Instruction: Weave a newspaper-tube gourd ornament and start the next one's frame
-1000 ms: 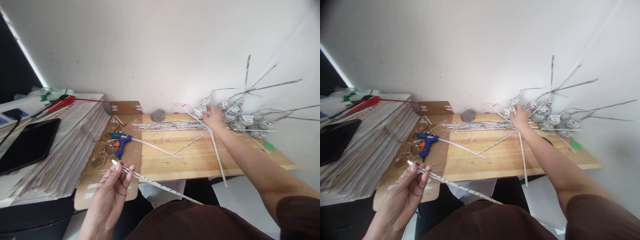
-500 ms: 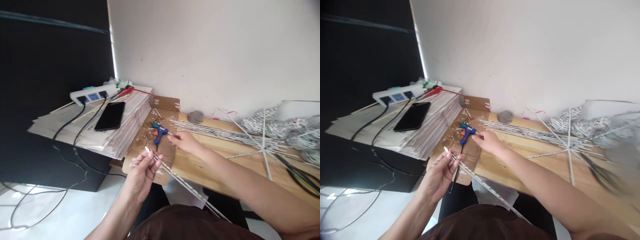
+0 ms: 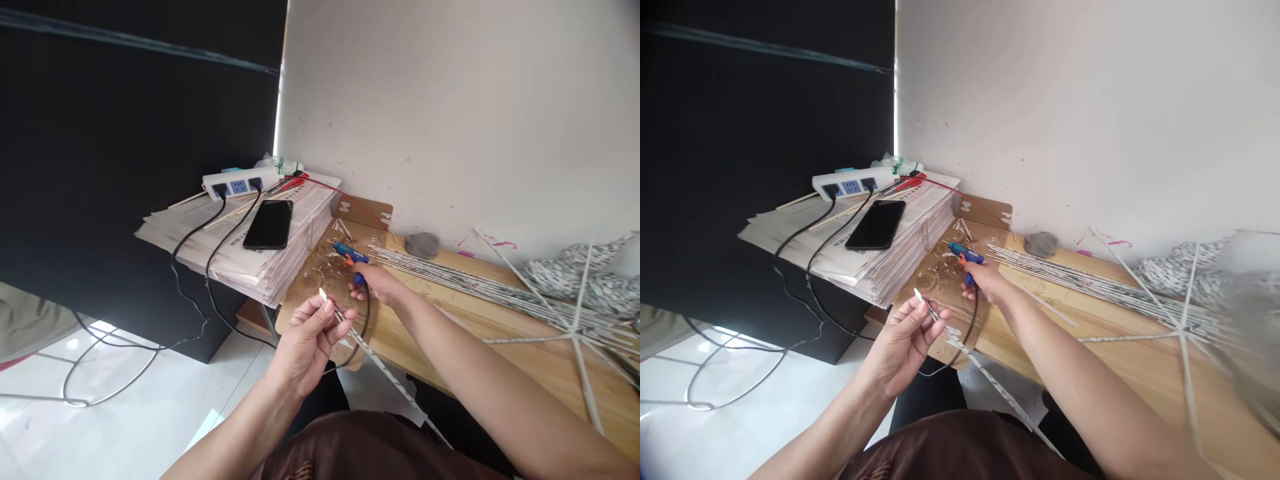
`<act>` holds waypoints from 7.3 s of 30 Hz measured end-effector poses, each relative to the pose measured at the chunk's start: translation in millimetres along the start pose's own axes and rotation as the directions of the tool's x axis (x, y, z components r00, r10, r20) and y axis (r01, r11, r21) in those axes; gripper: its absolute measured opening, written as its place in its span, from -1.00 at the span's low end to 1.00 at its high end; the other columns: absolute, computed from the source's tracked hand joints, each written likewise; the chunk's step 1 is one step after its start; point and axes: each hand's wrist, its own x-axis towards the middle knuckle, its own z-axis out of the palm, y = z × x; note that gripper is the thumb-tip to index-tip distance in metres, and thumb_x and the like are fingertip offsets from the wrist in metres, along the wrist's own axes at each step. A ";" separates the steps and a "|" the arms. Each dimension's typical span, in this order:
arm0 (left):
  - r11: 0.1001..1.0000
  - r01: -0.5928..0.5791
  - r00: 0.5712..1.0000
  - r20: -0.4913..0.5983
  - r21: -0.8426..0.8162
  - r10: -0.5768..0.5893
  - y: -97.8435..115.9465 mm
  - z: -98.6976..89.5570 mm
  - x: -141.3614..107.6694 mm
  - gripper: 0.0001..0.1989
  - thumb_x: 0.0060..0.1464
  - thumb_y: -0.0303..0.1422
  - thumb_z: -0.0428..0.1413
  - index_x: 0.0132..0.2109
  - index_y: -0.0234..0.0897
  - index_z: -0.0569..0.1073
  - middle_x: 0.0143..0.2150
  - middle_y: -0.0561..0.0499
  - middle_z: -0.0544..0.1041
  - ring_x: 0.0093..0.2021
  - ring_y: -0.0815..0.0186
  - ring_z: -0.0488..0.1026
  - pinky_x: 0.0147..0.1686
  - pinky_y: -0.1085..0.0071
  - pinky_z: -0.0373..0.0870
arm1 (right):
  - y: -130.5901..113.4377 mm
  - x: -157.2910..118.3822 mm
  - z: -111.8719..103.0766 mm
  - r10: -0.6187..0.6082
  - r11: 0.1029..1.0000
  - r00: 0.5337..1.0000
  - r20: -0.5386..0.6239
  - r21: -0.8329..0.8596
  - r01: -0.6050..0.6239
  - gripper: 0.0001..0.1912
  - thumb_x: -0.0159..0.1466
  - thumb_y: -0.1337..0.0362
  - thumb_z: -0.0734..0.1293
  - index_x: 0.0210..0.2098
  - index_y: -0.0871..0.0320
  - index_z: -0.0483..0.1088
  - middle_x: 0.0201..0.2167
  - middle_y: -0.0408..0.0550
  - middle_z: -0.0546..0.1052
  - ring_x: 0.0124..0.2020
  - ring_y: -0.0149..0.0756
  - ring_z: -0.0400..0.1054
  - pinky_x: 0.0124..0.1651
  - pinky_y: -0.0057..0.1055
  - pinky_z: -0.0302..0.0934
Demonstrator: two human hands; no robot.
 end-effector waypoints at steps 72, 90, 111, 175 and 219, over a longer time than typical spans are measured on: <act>0.964 -0.202 0.979 -0.001 0.173 0.205 -31.4 33.4 18.2 -0.66 -0.12 -0.46 0.40 -0.27 -0.30 0.40 -0.42 0.11 0.59 -0.35 0.38 0.62 -0.26 0.48 0.59 | 57.1 -148.7 -57.9 -0.509 0.860 0.856 -0.094 -0.112 0.499 -0.76 0.29 0.05 0.38 -0.12 0.00 0.51 -0.34 -0.15 0.60 -0.44 -0.33 0.45 -0.39 -0.39 0.37; 0.962 -0.204 0.977 -0.018 0.180 0.210 -30.5 32.1 17.8 -0.59 -0.14 -0.43 0.42 -0.23 -0.29 0.35 -0.43 0.09 0.62 -0.35 0.37 0.62 -0.25 0.44 0.60 | 46.8 -157.1 -60.4 -0.503 0.858 0.858 -0.101 -0.174 0.483 -0.75 0.30 0.03 0.37 -0.15 0.03 0.50 -0.45 -0.20 0.54 -0.52 -0.42 0.38 -0.41 -0.47 0.33; 0.959 -0.205 0.975 -0.043 0.193 0.217 -23.6 23.9 13.4 -0.62 -0.10 -0.43 0.40 -0.22 -0.30 0.36 -0.40 0.05 0.61 -0.25 0.27 0.65 -0.25 0.49 0.58 | 38.0 -107.2 -55.3 -0.354 0.901 0.935 0.000 0.267 0.341 -0.50 0.27 -0.16 0.31 -0.23 0.20 0.45 -0.63 -0.20 0.37 -0.61 -0.41 0.29 -0.53 -0.45 0.22; 0.844 -0.314 0.932 -0.031 0.436 0.362 -29.8 15.7 22.9 -0.80 -0.16 -0.38 0.42 -0.36 -0.30 0.58 -0.35 0.01 0.64 -0.32 0.38 0.57 -0.21 0.45 0.52 | 31.4 -158.1 -68.9 -0.668 0.608 0.742 -0.057 -0.617 0.500 -0.77 0.32 0.02 0.34 -0.26 0.01 0.51 -0.39 -0.10 0.62 -0.39 -0.21 0.51 -0.43 -0.37 0.28; 0.949 -0.173 0.975 -0.089 0.265 0.203 -7.7 2.8 5.3 -0.70 -0.18 -0.38 0.44 -0.32 -0.34 0.49 -0.34 -0.01 0.63 -0.19 0.24 0.65 -0.17 0.43 0.56 | 4.4 18.1 -22.3 -0.077 0.939 0.994 -0.078 -0.340 0.046 -0.33 0.32 -0.24 0.13 -0.64 0.13 0.36 -0.73 0.08 0.47 -0.64 -0.17 0.44 -0.55 -0.34 0.28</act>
